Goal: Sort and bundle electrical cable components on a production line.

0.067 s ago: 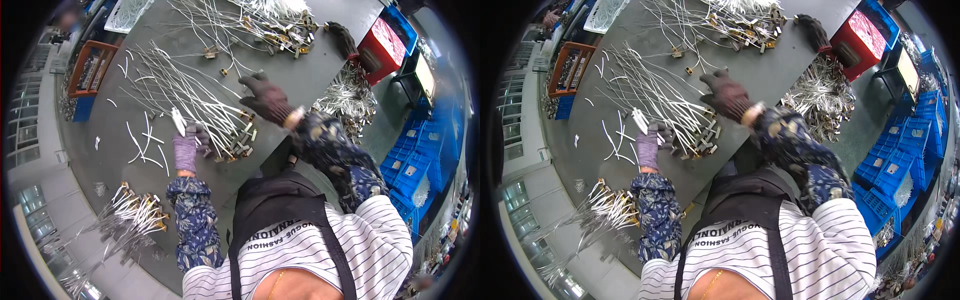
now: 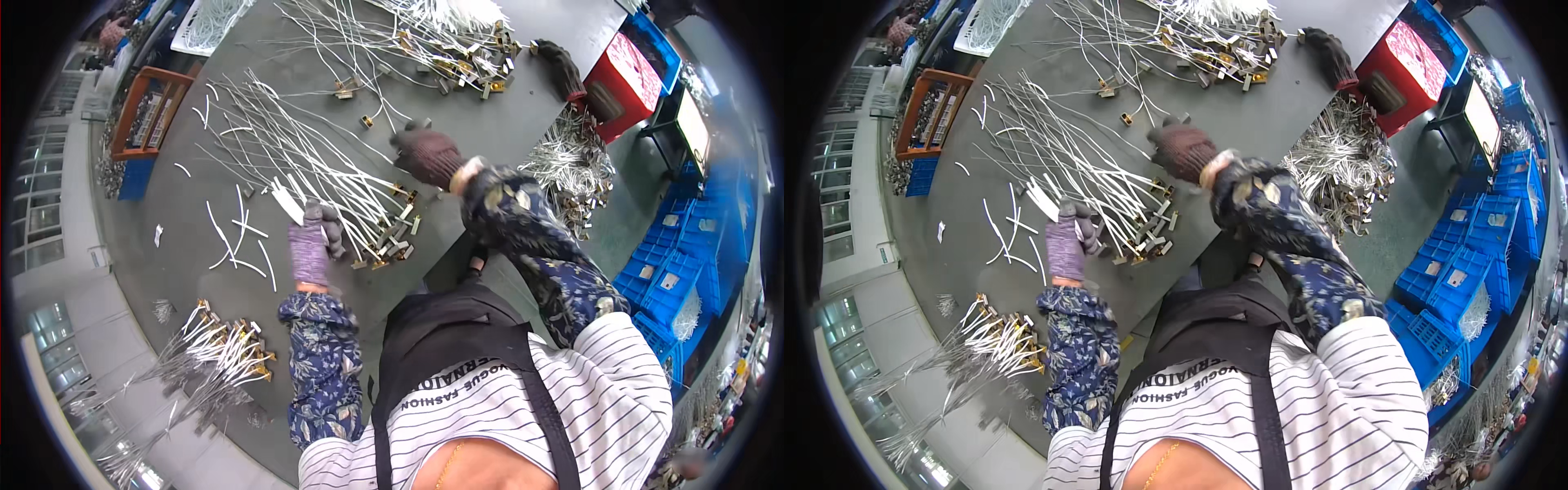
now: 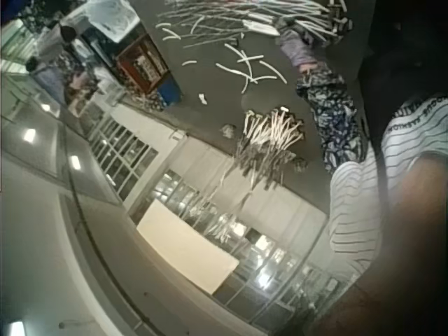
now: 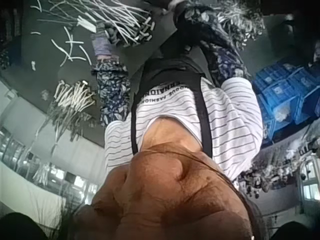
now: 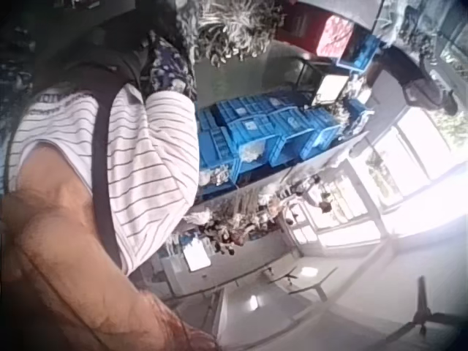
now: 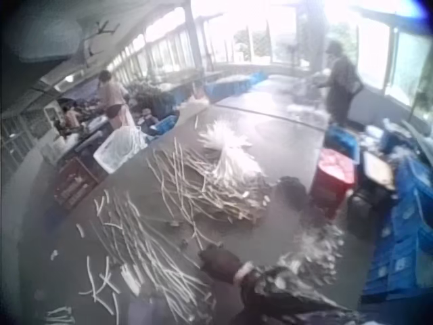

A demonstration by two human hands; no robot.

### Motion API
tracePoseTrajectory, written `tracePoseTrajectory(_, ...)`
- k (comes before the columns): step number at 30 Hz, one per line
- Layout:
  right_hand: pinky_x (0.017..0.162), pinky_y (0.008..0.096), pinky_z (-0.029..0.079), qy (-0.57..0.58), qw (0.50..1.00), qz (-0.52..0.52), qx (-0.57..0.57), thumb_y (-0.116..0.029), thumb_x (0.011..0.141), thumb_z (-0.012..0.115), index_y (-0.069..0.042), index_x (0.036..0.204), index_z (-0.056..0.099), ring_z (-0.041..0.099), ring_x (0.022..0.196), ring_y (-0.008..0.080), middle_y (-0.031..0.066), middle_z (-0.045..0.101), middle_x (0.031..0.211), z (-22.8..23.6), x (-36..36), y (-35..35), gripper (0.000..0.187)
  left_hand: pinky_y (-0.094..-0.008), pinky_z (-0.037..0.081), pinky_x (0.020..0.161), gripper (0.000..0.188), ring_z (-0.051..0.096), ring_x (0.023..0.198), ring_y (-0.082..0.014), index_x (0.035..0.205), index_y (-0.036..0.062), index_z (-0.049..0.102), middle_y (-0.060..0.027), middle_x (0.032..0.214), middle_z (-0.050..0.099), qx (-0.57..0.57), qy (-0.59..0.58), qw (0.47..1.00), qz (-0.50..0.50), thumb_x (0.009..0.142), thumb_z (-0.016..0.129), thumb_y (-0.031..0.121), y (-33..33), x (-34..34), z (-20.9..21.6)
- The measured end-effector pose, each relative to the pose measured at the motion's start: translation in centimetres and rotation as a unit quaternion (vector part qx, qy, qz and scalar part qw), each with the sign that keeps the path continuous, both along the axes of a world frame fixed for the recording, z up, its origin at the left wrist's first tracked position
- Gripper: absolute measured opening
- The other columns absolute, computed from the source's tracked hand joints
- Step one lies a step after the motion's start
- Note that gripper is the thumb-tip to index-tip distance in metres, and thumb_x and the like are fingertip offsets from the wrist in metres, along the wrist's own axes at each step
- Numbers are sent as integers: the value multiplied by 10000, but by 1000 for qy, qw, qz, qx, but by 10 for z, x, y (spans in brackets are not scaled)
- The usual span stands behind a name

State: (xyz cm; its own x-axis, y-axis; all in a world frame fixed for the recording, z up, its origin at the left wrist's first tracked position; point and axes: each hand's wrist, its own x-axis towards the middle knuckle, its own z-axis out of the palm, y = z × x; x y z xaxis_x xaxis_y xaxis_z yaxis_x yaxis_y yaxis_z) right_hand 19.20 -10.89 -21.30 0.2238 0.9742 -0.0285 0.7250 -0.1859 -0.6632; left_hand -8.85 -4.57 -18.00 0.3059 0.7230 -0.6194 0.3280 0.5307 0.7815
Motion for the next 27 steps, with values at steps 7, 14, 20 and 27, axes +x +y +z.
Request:
tracePoseTrajectory(7,473,236,392,604,797,-23,-20,-218,825,651,-21,941,581,489,536,95,43,558,690,49,15,-59,240,-353,519,681,269,607,814,-267,1058,11,512,-142,925,611,-97,-285,942,147,918,541,239,-55,103,23)
tracePoseTrajectory(14,470,228,379,621,766,-163,-14,-115,812,626,-43,828,528,468,528,97,24,507,646,63,-33,-222,122,-261,381,440,238,448,600,-141,925,55,494,-57,799,510,-154,-361,894,214,977,427,277,-33,186,-24)
tracePoseTrajectory(20,414,264,367,490,740,-390,-246,-155,763,669,-45,765,552,480,472,110,19,493,564,3,-31,-432,162,-406,528,610,215,596,708,-254,963,69,535,-111,819,610,-117,-331,919,180,951,492,279,12,214,-58)
tracePoseTrajectory(27,412,265,387,452,719,-426,-313,-147,770,643,-43,829,580,493,475,129,29,519,599,-13,-19,-508,136,-475,556,762,222,637,802,-290,973,58,558,-134,889,636,-24,-359,921,147,933,532,275,32,210,-22)
